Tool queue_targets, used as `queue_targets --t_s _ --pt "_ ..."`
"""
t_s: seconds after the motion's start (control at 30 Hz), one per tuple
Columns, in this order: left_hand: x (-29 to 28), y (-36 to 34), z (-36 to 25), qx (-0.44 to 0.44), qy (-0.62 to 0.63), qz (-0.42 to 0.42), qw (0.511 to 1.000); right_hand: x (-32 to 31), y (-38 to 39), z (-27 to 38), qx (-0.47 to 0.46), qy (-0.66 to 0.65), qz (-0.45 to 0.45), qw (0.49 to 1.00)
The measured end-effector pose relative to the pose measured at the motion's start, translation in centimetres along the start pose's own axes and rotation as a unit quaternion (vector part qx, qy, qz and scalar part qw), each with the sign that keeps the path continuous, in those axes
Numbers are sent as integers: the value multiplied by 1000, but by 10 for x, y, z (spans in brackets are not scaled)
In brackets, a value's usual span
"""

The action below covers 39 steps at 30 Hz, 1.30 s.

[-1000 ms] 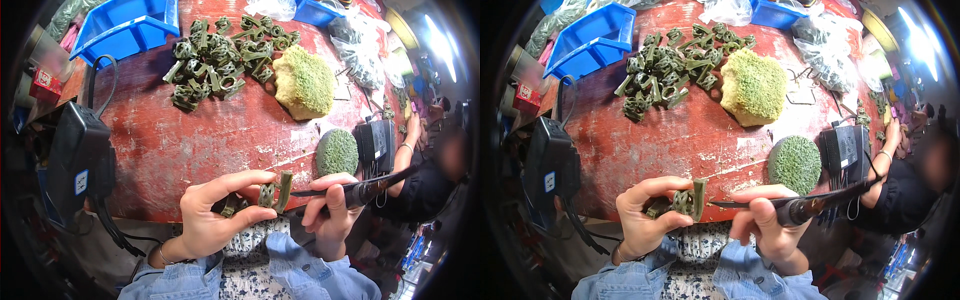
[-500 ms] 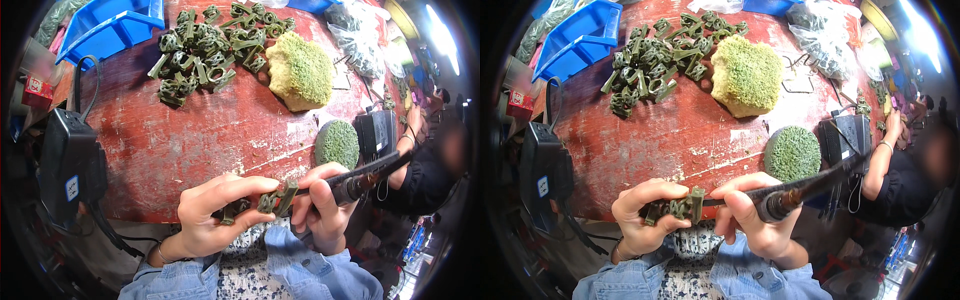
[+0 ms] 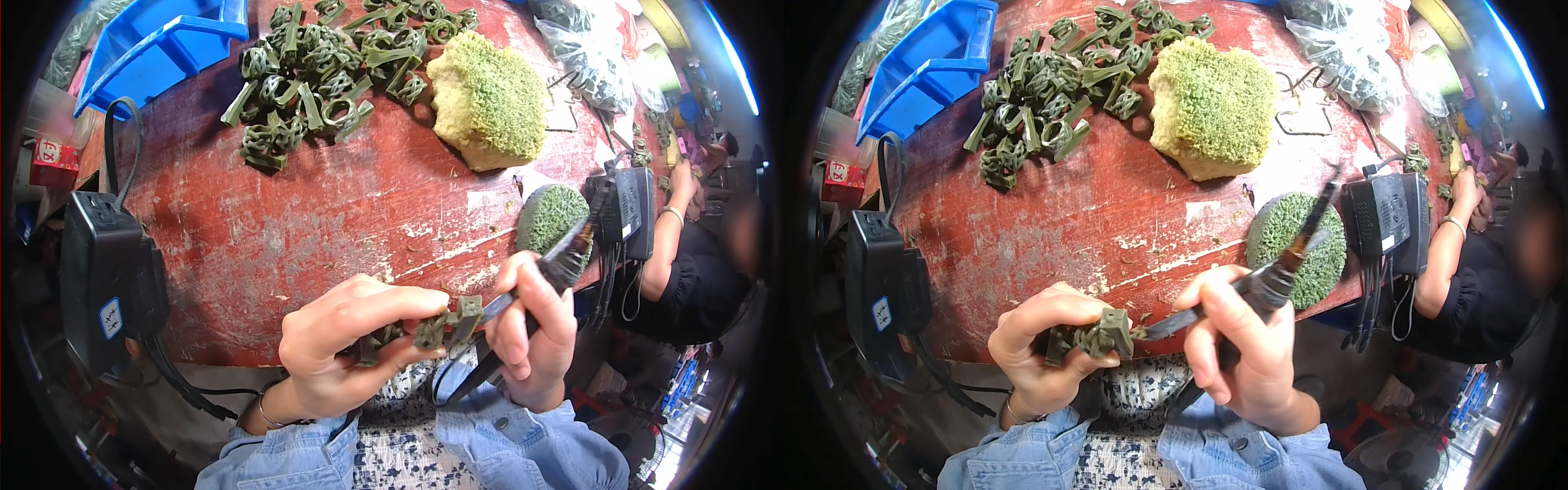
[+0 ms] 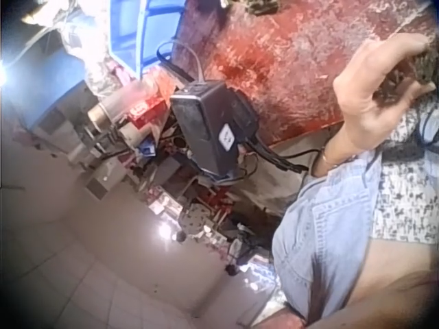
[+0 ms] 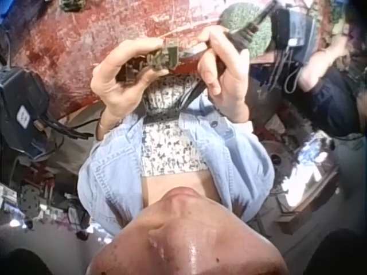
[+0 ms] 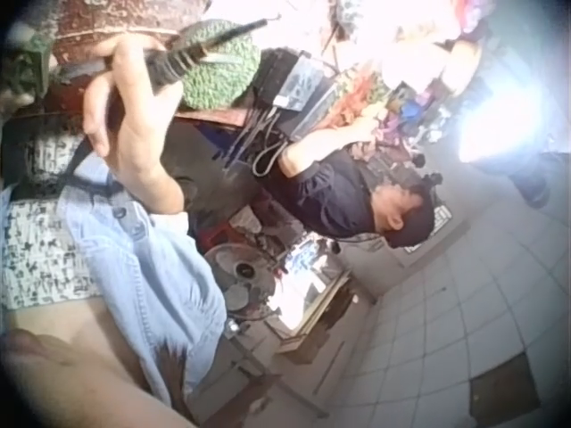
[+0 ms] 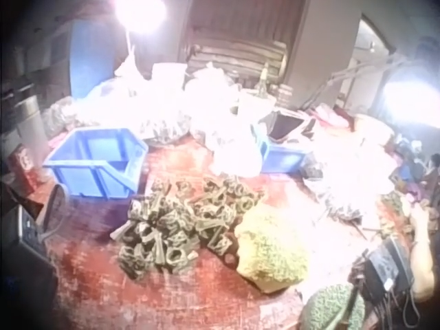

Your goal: Using a heated tool to touch up and repair small green wax ring molds on a workbench.

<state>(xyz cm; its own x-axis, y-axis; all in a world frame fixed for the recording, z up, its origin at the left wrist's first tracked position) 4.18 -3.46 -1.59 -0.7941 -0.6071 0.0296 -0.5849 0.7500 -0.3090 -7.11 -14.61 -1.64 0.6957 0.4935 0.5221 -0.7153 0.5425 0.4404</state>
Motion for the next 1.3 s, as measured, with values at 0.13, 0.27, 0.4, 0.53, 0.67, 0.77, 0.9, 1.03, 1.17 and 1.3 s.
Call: queue_targets --t_s 0.13,0.27,0.4,0.53,0.67,0.77,0.9,1.03,1.17,1.3 --pt "0 2 1 -13 -10 2 1000 -6 0 6 -69 32 -60 995" --pt "4 3 3 -82 48 -10 995 -7 1 8 -121 1 -40 992" --pt "14 1 8 -180 173 44 967 14 1 -5 33 132 71 988" --pt "20 5 10 -261 256 76 927 20 -1 -10 75 57 97 991" --pt "18 6 15 -243 194 65 948 11 0 -11 20 29 73 997" --pt "12 8 21 -267 239 -9 934 12 2 -9 1 20 55 998" --pt "11 4 10 -260 163 -4 952 16 4 -9 -45 57 72 995" --pt "10 3 9 -245 148 -20 958 17 5 -11 -65 46 98 992" --pt "10 2 15 -229 160 -18 960 20 4 -10 -76 57 103 990" --pt "8 -2 11 -195 134 -41 971 21 3 -11 -66 86 108 988"
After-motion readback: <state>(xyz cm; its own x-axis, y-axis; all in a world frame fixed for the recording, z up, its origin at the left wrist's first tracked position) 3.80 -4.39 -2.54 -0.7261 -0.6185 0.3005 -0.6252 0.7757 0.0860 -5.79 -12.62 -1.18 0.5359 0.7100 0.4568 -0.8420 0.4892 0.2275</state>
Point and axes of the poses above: each hand's wrist, its own y-axis away from the middle knuckle, its own x-axis out of the palm, z = x × y, the point moved 6 cm from there along -y, towards the middle knuckle, and after that the axes turned 4 degrees about -y, right-handed, at the moved point
